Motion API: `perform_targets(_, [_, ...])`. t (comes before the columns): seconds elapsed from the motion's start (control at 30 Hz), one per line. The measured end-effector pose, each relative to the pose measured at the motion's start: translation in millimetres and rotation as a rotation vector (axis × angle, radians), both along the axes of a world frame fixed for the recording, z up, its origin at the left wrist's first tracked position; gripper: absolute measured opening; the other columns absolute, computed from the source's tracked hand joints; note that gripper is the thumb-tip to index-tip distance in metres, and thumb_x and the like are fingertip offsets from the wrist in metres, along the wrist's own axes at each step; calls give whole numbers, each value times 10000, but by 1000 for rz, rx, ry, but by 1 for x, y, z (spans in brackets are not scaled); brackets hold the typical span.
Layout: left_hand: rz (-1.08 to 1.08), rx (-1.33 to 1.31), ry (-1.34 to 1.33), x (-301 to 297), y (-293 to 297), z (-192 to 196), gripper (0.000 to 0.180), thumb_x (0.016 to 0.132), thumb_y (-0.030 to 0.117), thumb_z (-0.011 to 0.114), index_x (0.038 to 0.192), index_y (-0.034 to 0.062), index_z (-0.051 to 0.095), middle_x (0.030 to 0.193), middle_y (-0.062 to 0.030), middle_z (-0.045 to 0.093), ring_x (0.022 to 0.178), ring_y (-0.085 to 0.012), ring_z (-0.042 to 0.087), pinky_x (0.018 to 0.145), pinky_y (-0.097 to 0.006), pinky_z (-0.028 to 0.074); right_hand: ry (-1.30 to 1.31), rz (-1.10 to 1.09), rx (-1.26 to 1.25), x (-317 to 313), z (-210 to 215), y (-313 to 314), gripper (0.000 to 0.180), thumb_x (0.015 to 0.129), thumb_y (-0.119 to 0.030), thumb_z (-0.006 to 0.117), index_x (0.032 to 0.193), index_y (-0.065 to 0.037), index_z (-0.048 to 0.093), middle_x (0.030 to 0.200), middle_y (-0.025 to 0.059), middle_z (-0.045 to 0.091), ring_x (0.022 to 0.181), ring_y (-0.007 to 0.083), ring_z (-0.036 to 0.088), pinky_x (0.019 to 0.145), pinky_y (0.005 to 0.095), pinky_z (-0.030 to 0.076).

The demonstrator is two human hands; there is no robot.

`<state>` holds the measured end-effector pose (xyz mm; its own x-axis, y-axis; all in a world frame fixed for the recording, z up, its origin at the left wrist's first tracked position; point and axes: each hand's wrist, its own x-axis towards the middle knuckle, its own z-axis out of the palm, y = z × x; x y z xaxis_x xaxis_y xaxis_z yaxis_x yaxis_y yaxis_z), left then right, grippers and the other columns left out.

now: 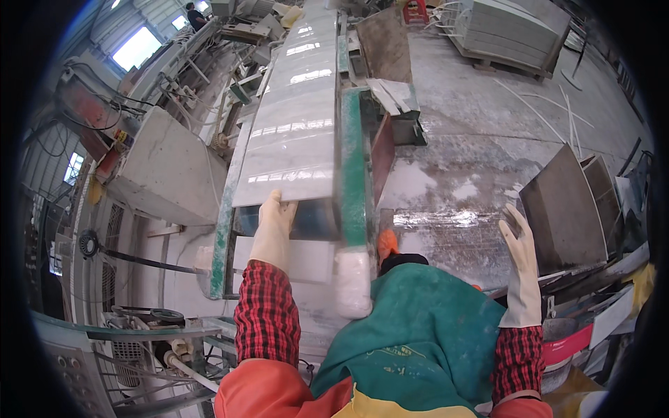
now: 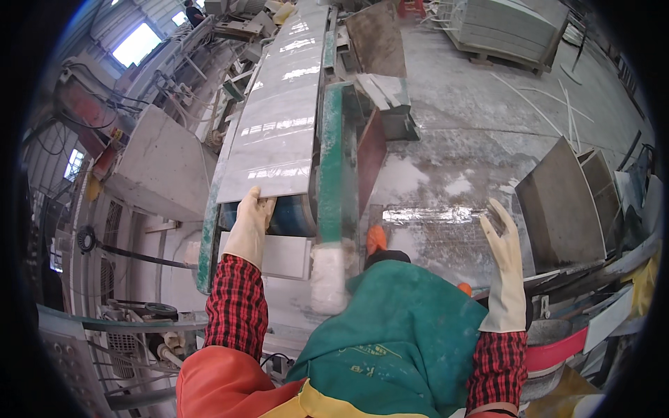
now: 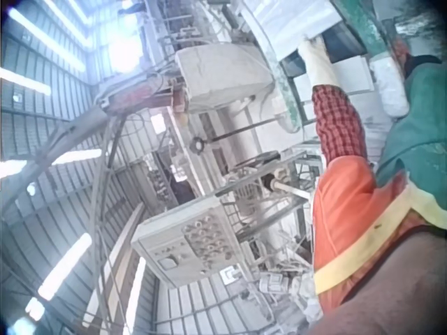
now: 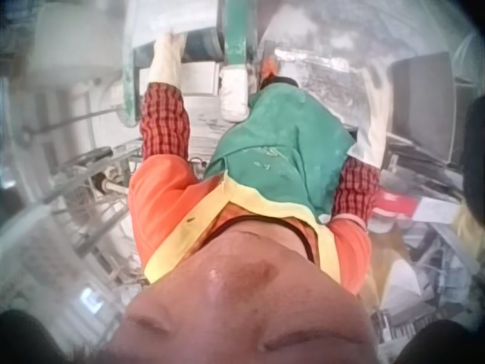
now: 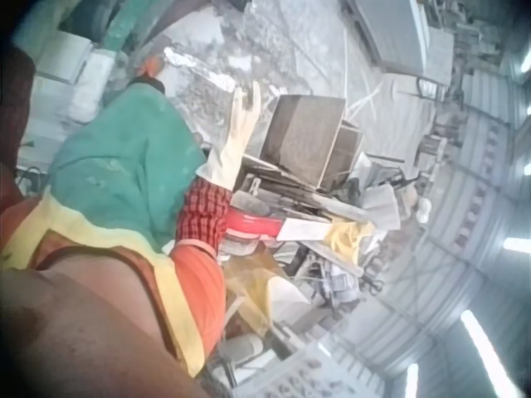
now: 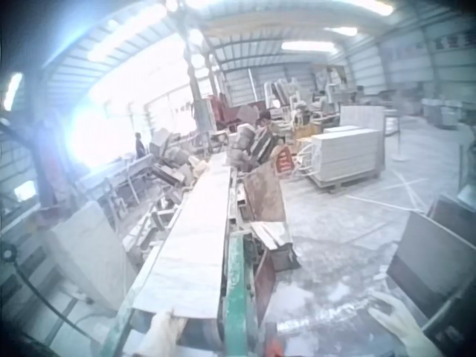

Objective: The person repeatedly picks up white rectangular panels from a conveyor belt and stacks them into a metal bin. The person handles the panels one at a time, placing them into the bin to accumulate a stack.

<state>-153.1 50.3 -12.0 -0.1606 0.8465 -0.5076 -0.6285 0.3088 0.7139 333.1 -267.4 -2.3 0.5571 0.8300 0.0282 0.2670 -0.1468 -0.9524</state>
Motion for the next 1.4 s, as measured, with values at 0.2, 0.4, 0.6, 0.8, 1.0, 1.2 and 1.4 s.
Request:
perform_targets(0.2, [-331, -233, 458, -21, 0, 22, 243, 1015, 246, 611, 893, 41, 564, 716, -40, 564, 577, -128, 578, 453, -221, 517, -18, 3, -24, 1, -4, -4, 549, 938, -165, 704, 1434, -7, 528, 1402, 180, 585, 1288, 251, 562, 1108, 350, 412])
perform_targets(0.4, [-213, -79, -14, -45, 12, -28, 252, 1028, 243, 569, 871, 58, 501, 739, -28, 505, 622, -138, 532, 497, -264, 484, 7, 29, -19, -2, -6, 0, 556, 921, -178, 716, 1423, -14, 542, 1363, 171, 611, 1255, 243, 584, 1077, 343, 439])
perform_targets(0.6, [-78, -72, -113, -17, -11, -20, 313, 1053, 290, 525, 1103, -19, 546, 989, -144, 659, 870, -297, 699, 746, -390, 645, -147, -58, -58, 4, 0, -15, 519, 908, -155, 711, 1385, 0, 575, 1335, 148, 633, 1213, 220, 609, 1038, 329, 470])
perform_targets(0.8, [-535, 6, 586, -28, -56, 41, 348, 976, 271, 616, 1157, -24, 582, 855, -114, 668, 645, -206, 671, 587, -297, 595, -355, -346, 98, 75, 15, -95, 479, 920, -166, 689, 1349, 28, 598, 1370, 173, 620, 1266, 263, 585, 1074, 356, 443])
perform_targets(1.0, [-735, 386, 765, 21, -70, 50, 455, 1010, 313, 588, 1313, -26, 570, 957, -147, 705, 782, -205, 697, 726, -303, 572, -839, -769, -452, 139, 50, -277, 565, 986, -319, 598, 1422, 30, 511, 1462, 229, 513, 1364, 373, 469, 1156, 425, 345])
perform_targets(1.2, [-743, 1191, 1198, 123, -89, 36, 397, 991, 191, 604, 1344, 14, 573, 1208, -214, 656, 1139, -356, 618, 994, -406, 489, -963, -909, -748, 154, -24, -414, 614, 1049, -401, 464, 1459, 55, 449, 1500, 261, 457, 1394, 419, 399, 1194, 444, 269])
perform_targets(1.4, [-749, 1599, 1275, 149, -91, 29, 272, 892, 5, 578, 1163, 1, 601, 935, -192, 601, 871, -415, 548, 770, -484, 448, -886, -943, -632, 109, 11, -367, 583, 1044, -409, 471, 1353, 81, 531, 1406, 289, 527, 1321, 438, 468, 1127, 455, 349])
